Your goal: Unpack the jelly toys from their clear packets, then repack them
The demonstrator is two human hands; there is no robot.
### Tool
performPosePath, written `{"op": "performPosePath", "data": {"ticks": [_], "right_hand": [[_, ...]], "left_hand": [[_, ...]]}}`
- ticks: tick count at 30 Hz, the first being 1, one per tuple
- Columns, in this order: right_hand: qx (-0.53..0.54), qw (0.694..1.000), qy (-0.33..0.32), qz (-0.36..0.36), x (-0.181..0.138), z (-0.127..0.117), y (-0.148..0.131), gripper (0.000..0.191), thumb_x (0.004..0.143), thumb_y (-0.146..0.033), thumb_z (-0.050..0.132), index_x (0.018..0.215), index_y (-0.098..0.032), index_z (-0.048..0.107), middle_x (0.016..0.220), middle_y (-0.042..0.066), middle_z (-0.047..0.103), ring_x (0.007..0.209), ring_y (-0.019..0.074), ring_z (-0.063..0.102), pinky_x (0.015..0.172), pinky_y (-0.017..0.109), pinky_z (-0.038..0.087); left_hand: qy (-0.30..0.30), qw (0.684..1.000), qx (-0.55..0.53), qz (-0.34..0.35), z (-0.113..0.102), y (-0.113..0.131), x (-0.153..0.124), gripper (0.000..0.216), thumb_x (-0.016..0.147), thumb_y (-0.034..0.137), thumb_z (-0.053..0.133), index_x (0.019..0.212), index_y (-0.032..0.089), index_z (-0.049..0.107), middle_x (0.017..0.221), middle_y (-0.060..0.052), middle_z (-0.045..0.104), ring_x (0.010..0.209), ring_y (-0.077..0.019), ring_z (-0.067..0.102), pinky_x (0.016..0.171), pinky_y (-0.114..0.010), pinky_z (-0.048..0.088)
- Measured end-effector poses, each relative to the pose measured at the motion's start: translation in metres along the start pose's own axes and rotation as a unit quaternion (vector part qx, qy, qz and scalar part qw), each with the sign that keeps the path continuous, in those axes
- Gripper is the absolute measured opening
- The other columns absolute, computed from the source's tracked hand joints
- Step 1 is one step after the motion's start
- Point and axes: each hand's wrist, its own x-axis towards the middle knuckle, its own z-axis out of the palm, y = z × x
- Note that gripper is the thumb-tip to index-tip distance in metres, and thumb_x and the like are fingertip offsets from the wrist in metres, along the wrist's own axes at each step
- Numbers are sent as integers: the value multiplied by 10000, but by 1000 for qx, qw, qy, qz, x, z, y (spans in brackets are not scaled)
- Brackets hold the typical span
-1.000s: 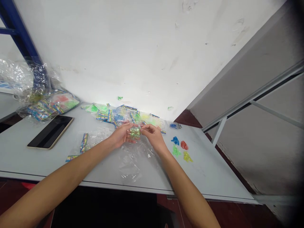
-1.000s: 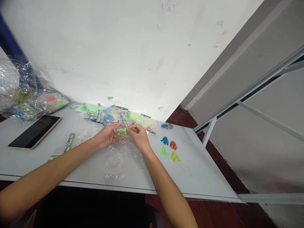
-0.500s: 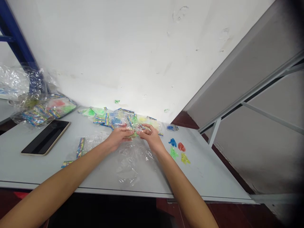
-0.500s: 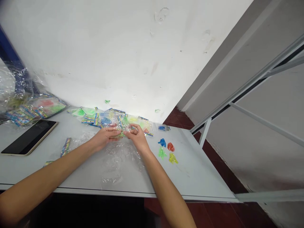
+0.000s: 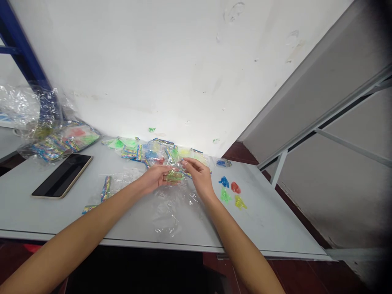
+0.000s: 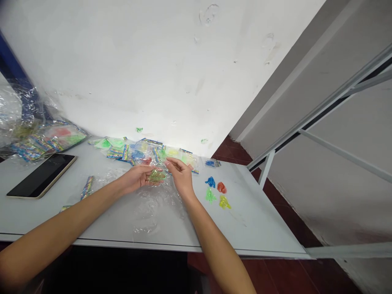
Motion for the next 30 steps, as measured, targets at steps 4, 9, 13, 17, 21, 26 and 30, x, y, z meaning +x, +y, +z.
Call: {"op": "performPosePath", "data": {"ticks": [4, 9, 13, 17, 21, 26, 30], "right_hand": [[8, 1000, 10, -15, 0, -1, 0, 300, 735, -466, 729, 917, -229, 756, 892, 46, 745, 859, 218, 668, 787, 366, 538], [-16, 999, 14, -31, 1, -3, -2, 263, 739, -466, 723, 866, -238, 755, 899, 41, 739, 863, 218, 654, 805, 371, 524], [-31, 996, -36, -80, -1, -3, -4, 208, 770, -435, 705, 833, -241, 743, 1033, 65, 700, 1000, 233, 630, 874, 373, 499], [-74, 986, -92, -114, -4, -4, -3, 135, 796, -381, 686, 812, -256, 734, 1149, 74, 642, 1125, 242, 588, 945, 384, 459], [-129, 971, -136, -152, -7, -4, -5, 93, 817, -317, 657, 785, -249, 712, 1169, 66, 626, 1185, 244, 555, 1037, 409, 390], [-168, 955, -156, -188, -9, -4, -8, 94, 827, -294, 625, 779, -251, 693, 1179, 69, 618, 1180, 248, 554, 1035, 416, 395], [-195, 945, -162, -205, -9, -4, -6, 114, 822, -238, 593, 786, -254, 701, 1181, 64, 622, 1160, 246, 568, 1024, 411, 403]], "left_hand": [[-11, 1000, 7, -2, -4, -4, 2, 167, 857, 201, 646, 968, 89, 700, 962, -181, 735, 875, -266, 729, 794, -385, 594], [15, 1000, -21, 10, -8, -6, 6, 115, 838, 185, 667, 909, 97, 690, 941, -164, 738, 842, -257, 731, 787, -392, 591], [40, 998, -53, -1, -5, -2, 5, 150, 896, 247, 591, 903, 115, 663, 919, -155, 748, 822, -252, 735, 780, -392, 584], [50, 996, -74, 4, -4, 1, 4, 355, 933, 460, 504, 864, 140, 641, 837, -135, 742, 764, -267, 737, 739, -410, 588], [54, 996, -71, 7, -5, 0, 5, 326, 909, 452, 565, 856, 138, 638, 797, -95, 731, 694, -216, 721, 721, -377, 596], [50, 998, -43, 20, -6, -2, 5, 75, 841, 197, 668, 829, 124, 654, 786, -75, 722, 696, -181, 704, 737, -348, 596], [60, 998, -26, 27, -5, -1, 4, 66, 847, 126, 628, 832, 84, 677, 782, -94, 713, 692, -164, 692, 727, -317, 592]]}}
